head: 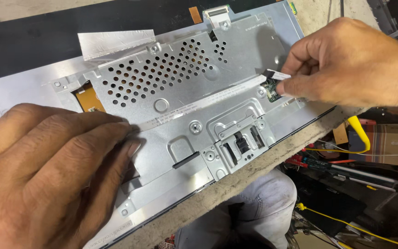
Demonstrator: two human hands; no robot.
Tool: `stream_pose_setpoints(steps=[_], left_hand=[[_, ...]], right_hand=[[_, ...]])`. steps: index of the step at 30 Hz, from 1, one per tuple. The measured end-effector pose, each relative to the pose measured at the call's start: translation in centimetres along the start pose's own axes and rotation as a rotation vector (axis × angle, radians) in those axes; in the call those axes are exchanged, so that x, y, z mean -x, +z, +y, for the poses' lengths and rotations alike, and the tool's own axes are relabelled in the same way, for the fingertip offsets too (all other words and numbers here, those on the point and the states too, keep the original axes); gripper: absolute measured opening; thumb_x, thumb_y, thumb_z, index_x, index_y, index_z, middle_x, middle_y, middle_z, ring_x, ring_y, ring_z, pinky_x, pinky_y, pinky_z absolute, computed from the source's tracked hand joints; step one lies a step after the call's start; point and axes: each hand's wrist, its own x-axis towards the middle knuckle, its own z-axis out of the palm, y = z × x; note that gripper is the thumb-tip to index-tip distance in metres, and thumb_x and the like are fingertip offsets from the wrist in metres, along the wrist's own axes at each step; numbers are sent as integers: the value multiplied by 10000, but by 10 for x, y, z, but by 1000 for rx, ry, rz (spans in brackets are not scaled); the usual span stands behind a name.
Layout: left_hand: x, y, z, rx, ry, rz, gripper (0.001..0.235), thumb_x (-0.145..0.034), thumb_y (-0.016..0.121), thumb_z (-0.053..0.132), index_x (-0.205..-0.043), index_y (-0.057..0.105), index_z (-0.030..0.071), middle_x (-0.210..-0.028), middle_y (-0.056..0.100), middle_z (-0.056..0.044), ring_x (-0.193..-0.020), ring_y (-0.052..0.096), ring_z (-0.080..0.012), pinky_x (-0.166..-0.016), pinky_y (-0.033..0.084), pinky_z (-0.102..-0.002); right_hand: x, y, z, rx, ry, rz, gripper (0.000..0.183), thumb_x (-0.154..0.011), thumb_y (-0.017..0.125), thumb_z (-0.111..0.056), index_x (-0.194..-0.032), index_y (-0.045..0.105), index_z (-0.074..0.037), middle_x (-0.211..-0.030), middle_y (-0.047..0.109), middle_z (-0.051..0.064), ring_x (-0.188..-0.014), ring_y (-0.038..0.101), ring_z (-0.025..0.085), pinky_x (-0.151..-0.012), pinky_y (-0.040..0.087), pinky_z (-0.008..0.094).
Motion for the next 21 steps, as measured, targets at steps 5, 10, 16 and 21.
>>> stream_pose_setpoints(steps=[5, 10, 16, 21], left_hand=[[1, 5, -3, -27, 10, -3, 205, -832, 837, 145, -954, 755, 1, -922, 748, -144, -847, 695, -262, -693, 552, -368], [6, 8, -6, -30, 11, -12, 212, -842, 828, 163, -966, 757, 6, -925, 749, -142, -861, 701, -263, -709, 555, -370], [6, 7, -8, -34, 27, -22, 222, -852, 826, 170, -980, 755, 3, -931, 746, -152, -836, 690, -265, -688, 542, -376], [6, 7, -10, -32, 49, -22, 241, -851, 818, 165, -1001, 748, -10, -927, 741, -150, -817, 684, -262, -670, 538, -363]], right_hand=[[10, 0, -7, 392, -33, 60, 283, -933, 726, -408, -1066, 783, -164, -837, 783, 5, -682, 755, 118, -700, 618, 255], [5, -2, 3, 448, -220, 25, 277, -920, 700, -411, -1070, 796, -198, -858, 807, -28, -699, 787, 78, -686, 648, 236], [3, 2, -1, 386, -83, 19, 254, -970, 680, -342, -1095, 779, -145, -829, 788, 17, -704, 774, 121, -712, 631, 253], [-14, 0, 4, -107, -7, -152, 255, -960, 710, -293, -1032, 813, -71, -791, 729, 69, -706, 710, 168, -664, 604, 315]])
